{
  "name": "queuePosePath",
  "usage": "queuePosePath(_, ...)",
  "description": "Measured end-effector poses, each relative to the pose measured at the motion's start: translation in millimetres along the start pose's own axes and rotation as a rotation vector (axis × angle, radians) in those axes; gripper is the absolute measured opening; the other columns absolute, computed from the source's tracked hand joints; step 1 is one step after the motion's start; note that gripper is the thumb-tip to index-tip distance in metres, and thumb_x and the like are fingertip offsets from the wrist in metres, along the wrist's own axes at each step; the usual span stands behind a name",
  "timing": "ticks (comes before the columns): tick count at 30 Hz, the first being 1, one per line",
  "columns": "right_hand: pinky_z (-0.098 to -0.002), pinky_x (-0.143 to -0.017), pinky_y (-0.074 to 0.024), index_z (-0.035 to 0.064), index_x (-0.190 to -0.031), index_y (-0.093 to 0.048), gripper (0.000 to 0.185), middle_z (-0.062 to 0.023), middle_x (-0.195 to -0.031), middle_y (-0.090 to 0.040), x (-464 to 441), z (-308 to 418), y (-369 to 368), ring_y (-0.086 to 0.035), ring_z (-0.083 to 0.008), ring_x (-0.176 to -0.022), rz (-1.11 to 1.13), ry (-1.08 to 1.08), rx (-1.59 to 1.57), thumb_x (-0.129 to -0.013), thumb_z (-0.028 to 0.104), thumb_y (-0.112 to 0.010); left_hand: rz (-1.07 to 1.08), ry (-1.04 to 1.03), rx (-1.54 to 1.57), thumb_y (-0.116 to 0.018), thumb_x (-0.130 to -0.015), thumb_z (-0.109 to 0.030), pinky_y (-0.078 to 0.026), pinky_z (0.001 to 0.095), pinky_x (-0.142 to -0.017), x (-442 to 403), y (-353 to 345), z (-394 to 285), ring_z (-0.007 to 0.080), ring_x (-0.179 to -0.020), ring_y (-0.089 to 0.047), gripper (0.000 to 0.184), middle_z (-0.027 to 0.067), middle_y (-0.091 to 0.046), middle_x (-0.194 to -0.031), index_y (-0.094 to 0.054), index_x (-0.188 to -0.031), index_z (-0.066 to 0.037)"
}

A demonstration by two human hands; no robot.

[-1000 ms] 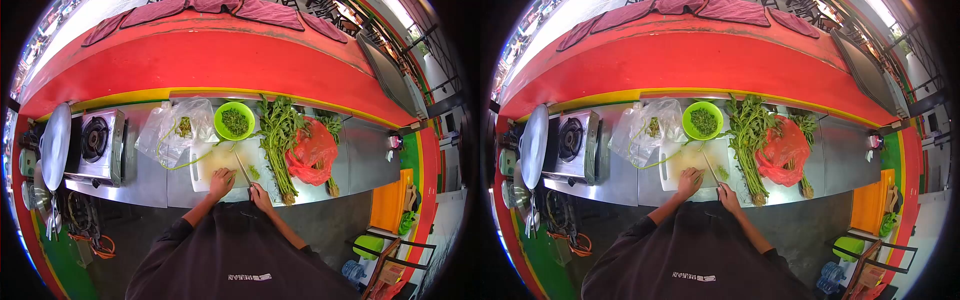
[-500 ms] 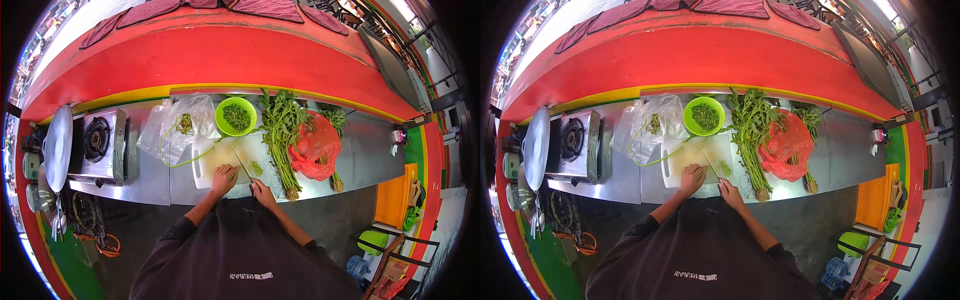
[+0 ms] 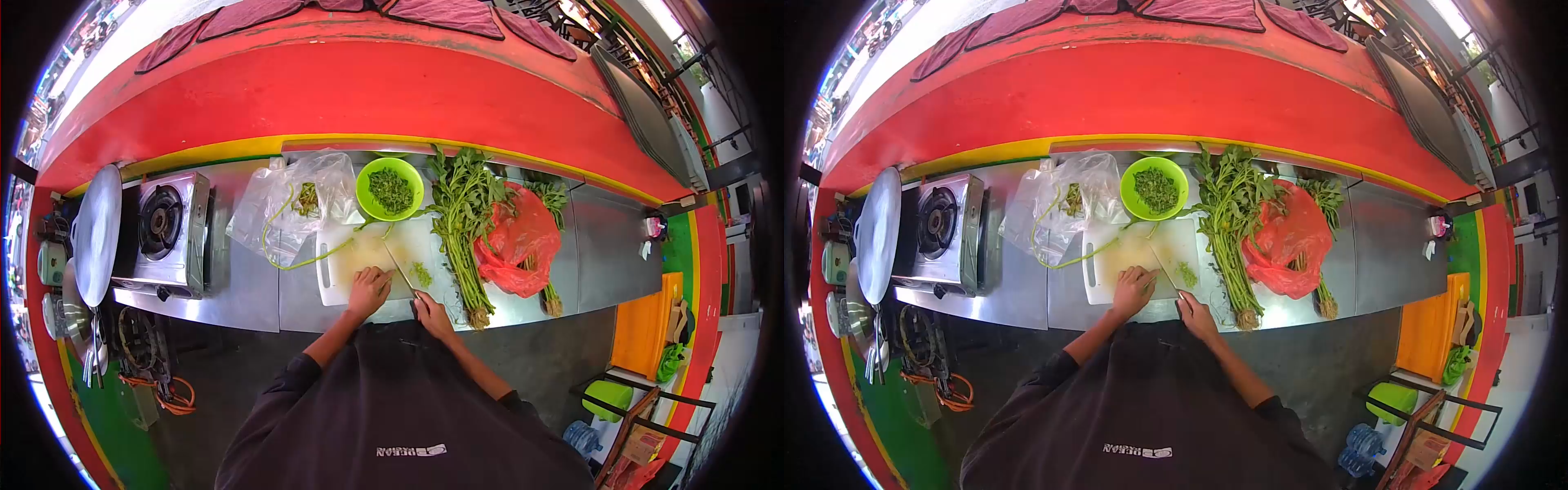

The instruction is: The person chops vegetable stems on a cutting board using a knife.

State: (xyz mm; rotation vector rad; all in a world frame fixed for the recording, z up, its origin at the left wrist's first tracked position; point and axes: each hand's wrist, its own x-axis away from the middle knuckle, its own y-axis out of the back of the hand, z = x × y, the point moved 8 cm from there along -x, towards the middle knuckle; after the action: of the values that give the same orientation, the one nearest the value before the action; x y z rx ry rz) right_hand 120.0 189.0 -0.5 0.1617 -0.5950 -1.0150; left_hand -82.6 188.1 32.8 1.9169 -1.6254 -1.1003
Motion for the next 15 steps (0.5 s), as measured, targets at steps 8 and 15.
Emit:
queuePosePath(8, -0.0310, -0.063, -0.0505, 0.0045, -0.138, -0.060, 0.038, -0.0053, -0.069, -0.062, -0.6, -5.7, -0.9, -0.061, -0.0121, -0.063, -0.054, 0.047, 0.025, -0.108, 0.027, -0.054, 0.004, -0.005, -0.016, -0.072, -0.088, -0.015, -0.044, 0.0397, -0.080, -1.4, 0.4, 0.6, 0.0210, -0.091, -0.059, 0.032, 0.0023, -0.060, -0.091, -0.073, -0.120, -0.015)
queuePosePath(15, -0.0313, -0.063, -0.0507, 0.0048, -0.138, -0.060, 0.038, -0.0055, -0.069, -0.063, 0.7, -4.6, -2.0, -0.061, -0.0125, -0.063, -0.062, 0.043, 0.003, -0.108, 0.028, -0.055, 0.006, -0.002, -0.003, -0.072, -0.088, -0.016, -0.044, 0.0401, -0.080, -1.8, 0.2, 1.4, 0.0218, -0.091, -0.059, 0.033, 0.0025, -0.060, -0.090, -0.073, -0.121, -0.015)
